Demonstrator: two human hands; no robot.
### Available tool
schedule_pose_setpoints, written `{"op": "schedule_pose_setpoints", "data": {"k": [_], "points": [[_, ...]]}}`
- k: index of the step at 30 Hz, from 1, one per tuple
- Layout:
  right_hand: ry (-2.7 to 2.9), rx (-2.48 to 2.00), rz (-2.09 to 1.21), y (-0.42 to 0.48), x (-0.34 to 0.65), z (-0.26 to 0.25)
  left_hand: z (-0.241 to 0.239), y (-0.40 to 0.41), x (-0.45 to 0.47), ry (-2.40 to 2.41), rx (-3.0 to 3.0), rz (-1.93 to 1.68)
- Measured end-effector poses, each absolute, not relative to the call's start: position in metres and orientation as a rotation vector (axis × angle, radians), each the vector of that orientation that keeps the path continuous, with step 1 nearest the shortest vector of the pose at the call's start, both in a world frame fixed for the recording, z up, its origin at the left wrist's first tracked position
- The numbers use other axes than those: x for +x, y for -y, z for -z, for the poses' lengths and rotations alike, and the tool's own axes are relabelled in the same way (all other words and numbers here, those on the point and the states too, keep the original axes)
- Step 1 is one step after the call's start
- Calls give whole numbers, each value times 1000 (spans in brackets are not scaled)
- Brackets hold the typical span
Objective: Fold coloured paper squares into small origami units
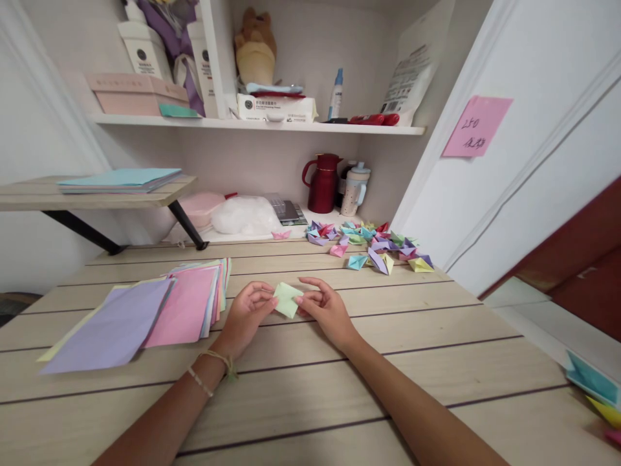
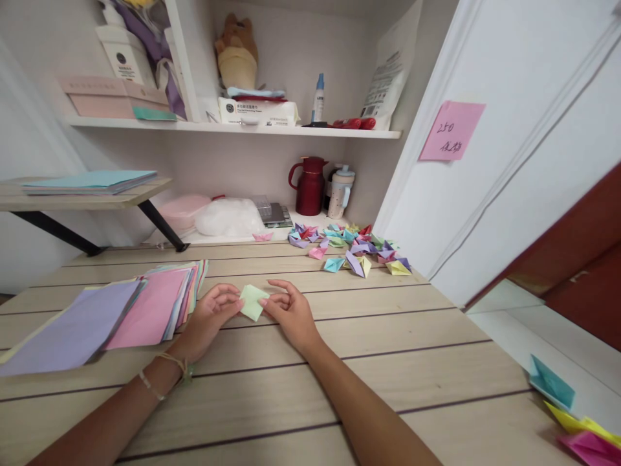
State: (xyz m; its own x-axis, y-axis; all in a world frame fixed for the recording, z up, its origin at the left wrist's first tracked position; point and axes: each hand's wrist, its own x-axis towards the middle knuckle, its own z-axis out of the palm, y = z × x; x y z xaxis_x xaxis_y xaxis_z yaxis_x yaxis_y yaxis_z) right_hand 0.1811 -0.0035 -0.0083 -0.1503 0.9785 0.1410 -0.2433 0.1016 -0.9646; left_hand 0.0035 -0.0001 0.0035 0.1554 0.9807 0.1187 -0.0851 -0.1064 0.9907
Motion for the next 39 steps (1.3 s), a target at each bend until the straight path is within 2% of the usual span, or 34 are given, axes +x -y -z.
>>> {"op": "schedule_pose_setpoints", "data": {"k": [5,12,23,31,39], "points": [[1331,-885,-1330,2,180,11,-4,1,5,-961,1320,-1244],[1299,-839,-1276,3,180,11,2,3,8,-995,1468,-1111],[1459,-872,-1240,5,180,13,9,0,7,-1036,1614,-1169],[1518,-1034,-843,5,181,12,5,-1,7,-1005,1796,-1183],[1614,-991,-967,6,182,7,2,3,7,-1009,1590,-1070]]}}
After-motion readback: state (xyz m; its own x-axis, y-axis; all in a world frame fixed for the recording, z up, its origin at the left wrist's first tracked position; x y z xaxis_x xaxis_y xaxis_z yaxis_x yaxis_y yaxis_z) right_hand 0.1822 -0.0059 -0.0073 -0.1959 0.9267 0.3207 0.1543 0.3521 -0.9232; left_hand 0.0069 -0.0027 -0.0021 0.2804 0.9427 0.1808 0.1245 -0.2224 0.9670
